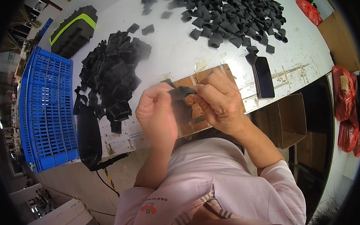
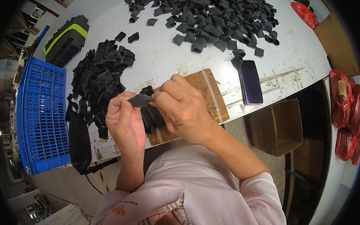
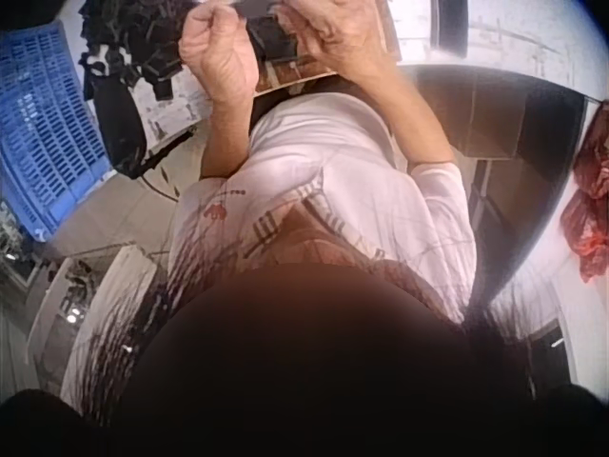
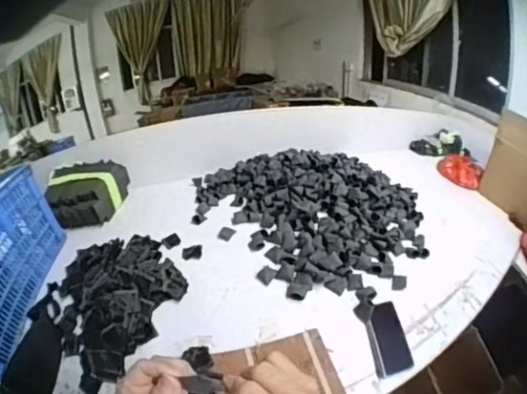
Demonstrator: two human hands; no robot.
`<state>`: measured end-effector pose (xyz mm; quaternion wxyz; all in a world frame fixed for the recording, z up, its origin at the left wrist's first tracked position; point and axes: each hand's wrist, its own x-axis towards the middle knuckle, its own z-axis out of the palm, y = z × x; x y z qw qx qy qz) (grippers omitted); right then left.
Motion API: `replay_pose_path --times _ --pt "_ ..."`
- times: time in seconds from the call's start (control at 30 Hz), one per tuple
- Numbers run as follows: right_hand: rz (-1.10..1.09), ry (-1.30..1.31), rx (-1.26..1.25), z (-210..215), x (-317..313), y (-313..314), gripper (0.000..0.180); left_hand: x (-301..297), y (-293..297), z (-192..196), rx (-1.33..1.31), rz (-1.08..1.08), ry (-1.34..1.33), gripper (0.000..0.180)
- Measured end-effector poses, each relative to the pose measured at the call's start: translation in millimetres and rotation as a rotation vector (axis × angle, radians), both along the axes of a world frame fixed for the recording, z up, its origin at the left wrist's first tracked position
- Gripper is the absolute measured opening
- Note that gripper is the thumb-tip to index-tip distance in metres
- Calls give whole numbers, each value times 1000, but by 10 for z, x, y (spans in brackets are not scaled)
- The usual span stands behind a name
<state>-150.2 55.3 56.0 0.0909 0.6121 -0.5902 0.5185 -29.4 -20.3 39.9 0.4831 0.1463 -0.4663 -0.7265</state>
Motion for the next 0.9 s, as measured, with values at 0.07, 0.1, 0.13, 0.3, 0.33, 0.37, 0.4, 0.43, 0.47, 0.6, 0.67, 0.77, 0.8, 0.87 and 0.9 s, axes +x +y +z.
replay_pose_path --times 0.07,0.1,0.13,0.3,0.33,0.37,0.4,0.43,0.47,0.6,0.67,0.77,0.8,0.87,0.9 --pt "-19 -6 -17 -63 7 28 14 20 -1 -7 -57 -16 -62 9" --pt "-40 -9 -38 -72 8 38 13 19 -12 -6 -119 -34 -123 8" --pt "-38 -6 -37 -69 17 50 13 -4 -39 1 -134 -69 -105 14" --pt "-12 -32 101 -1 -14 48 15 -39 -211 197 -380 -176 -343 18" --pt "-8 -34 105 31 -4 38 15 -25 -246 208 -468 -157 -352 17" --pt "-1 -26 106 64 11 23 16 -23 -276 212 -554 -139 -361 17" --pt "4 -19 110 83 21 27 16 -33 -294 207 -641 -86 -340 15" --pt "6 -24 118 84 20 35 16 -35 -295 183 -633 -88 -345 15" --pt "-3 21 153 80 15 42 16 -34 -291 148 -629 -88 -322 13" --pt "-8 109 227 120 -75 6 12 -61 -345 67 -582 -75 -327 11" --pt "126 -376 256 292 -241 -9 16 -27 -479 -166 -508 -14 -551 15" --pt "-52 -636 190 244 -589 -210 39 22 -813 -650 -462 71 -893 30" --pt "-114 -643 249 208 -575 -185 40 41 -878 -760 -586 70 -1071 37" --pt "-62 -822 365 68 -400 -16 40 13 -869 -826 -653 21 -1259 46" --pt "-4 -915 391 -60 -308 66 38 -18 -820 -801 -647 16 -1264 46"
